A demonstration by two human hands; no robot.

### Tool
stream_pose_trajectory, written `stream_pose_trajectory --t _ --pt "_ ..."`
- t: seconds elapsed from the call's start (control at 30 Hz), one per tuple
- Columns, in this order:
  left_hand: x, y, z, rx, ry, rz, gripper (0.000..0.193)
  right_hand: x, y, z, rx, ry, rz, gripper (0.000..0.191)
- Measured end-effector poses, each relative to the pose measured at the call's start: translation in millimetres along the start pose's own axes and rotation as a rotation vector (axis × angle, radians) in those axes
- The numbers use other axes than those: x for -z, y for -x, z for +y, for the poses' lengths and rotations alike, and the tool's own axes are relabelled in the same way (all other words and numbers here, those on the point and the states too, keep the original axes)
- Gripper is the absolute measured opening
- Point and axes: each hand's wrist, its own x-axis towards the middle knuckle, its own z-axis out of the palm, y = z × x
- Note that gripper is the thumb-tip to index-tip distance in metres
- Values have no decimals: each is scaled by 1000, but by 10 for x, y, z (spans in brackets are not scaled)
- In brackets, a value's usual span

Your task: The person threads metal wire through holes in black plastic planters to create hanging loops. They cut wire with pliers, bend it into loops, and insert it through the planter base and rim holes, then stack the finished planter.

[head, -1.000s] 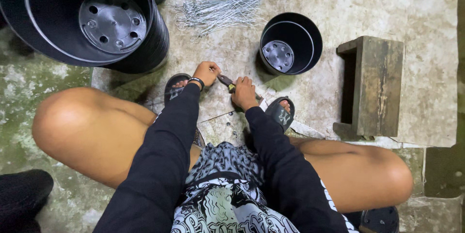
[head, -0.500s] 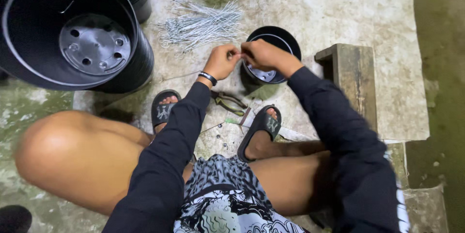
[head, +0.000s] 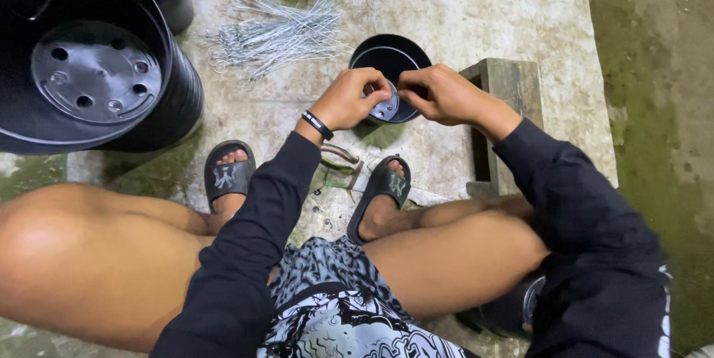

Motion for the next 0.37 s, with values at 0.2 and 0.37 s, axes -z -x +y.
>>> stream_pose_trajectory --t 0.2,0.37 --pt "24 46 37 10 -57 -5 17 -93 59 54 -131 -13 -25 11" --pt "52 58 39 91 -104 -15 18 -129 81 150 -64 -17 17 10"
